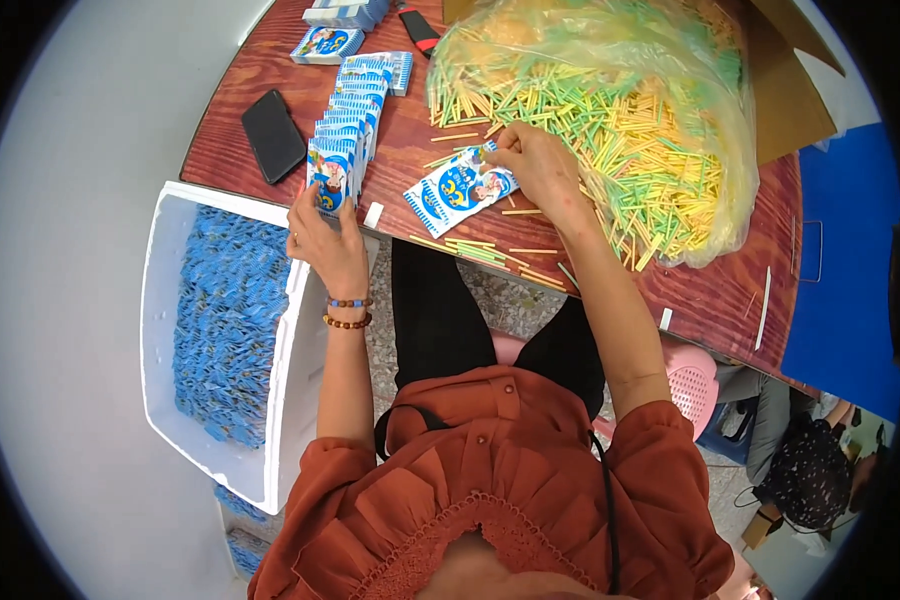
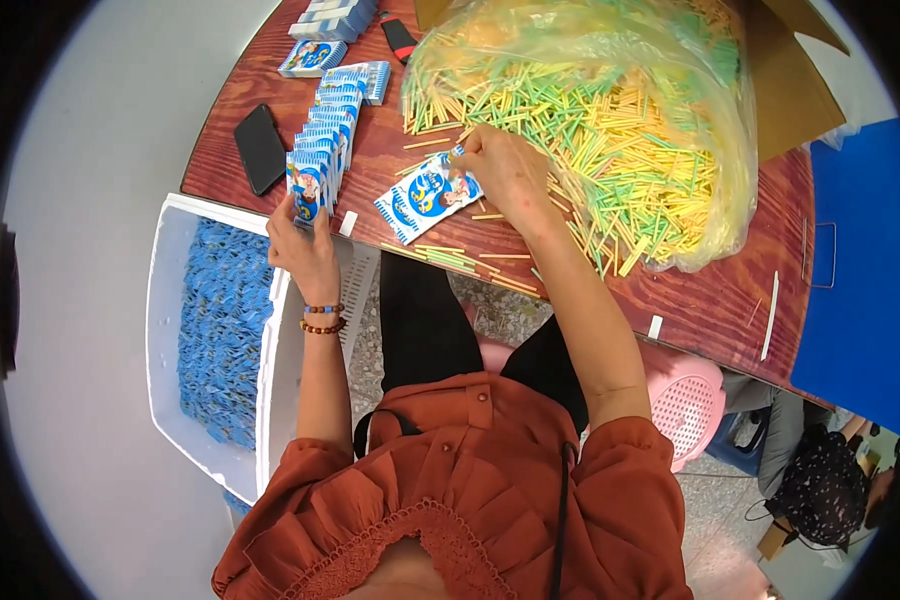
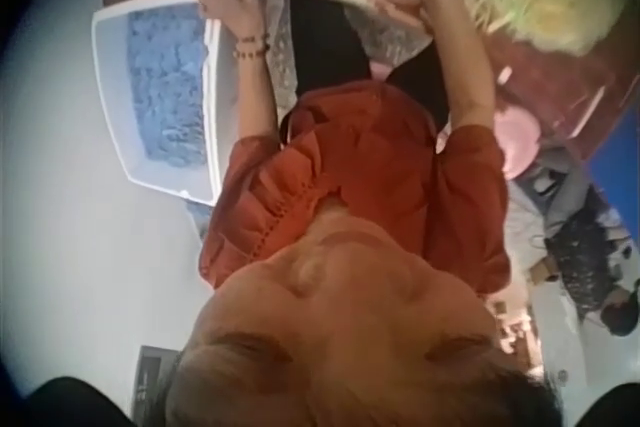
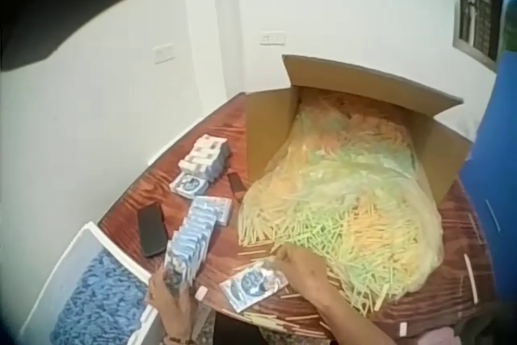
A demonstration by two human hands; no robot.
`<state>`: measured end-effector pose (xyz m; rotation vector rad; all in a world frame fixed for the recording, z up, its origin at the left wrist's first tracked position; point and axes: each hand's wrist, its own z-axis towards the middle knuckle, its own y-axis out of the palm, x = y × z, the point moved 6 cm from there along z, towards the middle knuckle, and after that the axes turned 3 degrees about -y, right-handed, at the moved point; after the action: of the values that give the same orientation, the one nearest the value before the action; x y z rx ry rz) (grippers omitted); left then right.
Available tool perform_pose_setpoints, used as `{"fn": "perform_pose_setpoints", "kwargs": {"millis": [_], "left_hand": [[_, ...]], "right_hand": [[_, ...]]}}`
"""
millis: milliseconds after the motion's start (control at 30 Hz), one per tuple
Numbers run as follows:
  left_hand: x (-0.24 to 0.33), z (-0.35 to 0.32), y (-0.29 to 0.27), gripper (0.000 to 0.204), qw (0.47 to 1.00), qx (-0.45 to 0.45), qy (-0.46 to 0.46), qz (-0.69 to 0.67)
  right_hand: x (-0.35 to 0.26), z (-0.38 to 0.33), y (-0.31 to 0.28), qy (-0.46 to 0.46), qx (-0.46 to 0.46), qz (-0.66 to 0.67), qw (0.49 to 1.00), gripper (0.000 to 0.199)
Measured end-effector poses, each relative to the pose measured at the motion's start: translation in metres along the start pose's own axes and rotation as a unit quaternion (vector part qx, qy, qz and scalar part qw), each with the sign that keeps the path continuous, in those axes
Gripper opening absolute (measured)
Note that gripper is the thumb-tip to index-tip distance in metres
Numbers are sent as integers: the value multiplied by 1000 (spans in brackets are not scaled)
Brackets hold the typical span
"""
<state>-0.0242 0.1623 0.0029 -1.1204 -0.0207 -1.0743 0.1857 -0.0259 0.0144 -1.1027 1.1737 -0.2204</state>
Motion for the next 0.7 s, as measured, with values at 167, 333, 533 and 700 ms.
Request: {"fn": "perform_pose_setpoints", "kwargs": {"millis": [167,333,533,700], "left_hand": [[52,-10,-10,46,976,19,48,-210],[97,-22,43,41,806,-201,-129,-541],[107,-26,59,14,805,-184,-162,-540],[92,-13,55,22,950,-139,-9,-281]], "right_hand": [[16,-2,-18,-84,42,243,965,14],[5,-25,-30,-105,-4,479,872,9],[10,-32,-15,-114,6,426,897,24],[5,-17,-8,-93,27,213,972,14]]}}
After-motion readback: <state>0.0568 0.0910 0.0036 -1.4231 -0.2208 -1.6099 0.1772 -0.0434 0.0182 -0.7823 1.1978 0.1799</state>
